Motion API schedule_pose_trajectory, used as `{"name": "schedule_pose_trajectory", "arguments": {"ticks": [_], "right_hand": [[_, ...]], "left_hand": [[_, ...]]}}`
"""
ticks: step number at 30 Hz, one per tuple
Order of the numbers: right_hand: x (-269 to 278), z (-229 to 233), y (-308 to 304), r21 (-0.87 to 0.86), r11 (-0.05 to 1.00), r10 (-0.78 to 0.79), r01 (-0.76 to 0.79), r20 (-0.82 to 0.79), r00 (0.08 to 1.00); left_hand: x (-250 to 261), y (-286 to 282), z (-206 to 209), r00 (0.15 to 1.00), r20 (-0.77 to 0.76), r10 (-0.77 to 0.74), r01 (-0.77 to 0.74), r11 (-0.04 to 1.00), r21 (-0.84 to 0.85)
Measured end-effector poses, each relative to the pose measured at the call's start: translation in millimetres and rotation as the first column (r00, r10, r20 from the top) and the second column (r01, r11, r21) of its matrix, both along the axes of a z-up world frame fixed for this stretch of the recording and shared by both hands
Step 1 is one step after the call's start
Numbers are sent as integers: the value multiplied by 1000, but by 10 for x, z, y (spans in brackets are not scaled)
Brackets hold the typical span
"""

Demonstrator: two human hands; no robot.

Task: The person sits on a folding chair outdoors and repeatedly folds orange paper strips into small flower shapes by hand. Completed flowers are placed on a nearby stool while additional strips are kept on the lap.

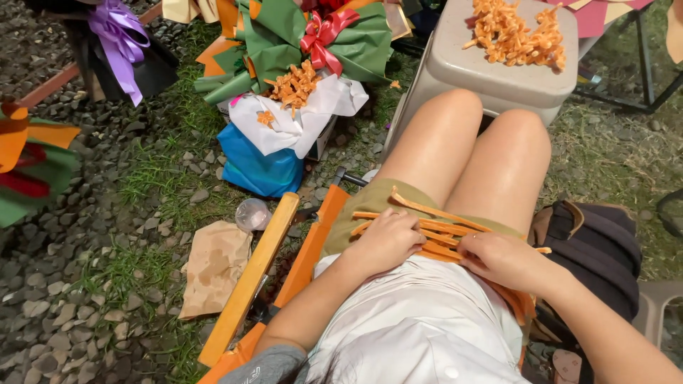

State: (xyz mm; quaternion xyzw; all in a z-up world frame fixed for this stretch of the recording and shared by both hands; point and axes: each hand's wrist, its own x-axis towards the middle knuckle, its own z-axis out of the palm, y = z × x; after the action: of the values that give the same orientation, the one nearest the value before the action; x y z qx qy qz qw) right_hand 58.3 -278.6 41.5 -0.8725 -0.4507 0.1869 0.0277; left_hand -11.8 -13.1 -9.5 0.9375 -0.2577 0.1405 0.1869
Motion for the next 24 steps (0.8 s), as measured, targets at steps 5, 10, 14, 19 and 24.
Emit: {"name": "schedule_pose_trajectory", "arguments": {"ticks": [5,10,14,19,24], "right_hand": [[-5,123,-38,71,986,-158,151,106,982],[58,313,-171,231,955,-205,186,61,977],[66,494,-190,108,934,-344,342,-2,939],[191,463,-305,203,903,-383,378,-14,924],[280,430,-364,255,840,-485,480,-46,873]], "left_hand": [[6,50,113,993,118,13,-3,996,-84],[-46,123,457,998,47,35,-28,988,-153],[-15,201,445,993,-5,119,-119,979,-164],[-46,345,638,970,-202,133,-185,945,-269],[-17,514,669,952,-271,145,-220,937,-273]]}}
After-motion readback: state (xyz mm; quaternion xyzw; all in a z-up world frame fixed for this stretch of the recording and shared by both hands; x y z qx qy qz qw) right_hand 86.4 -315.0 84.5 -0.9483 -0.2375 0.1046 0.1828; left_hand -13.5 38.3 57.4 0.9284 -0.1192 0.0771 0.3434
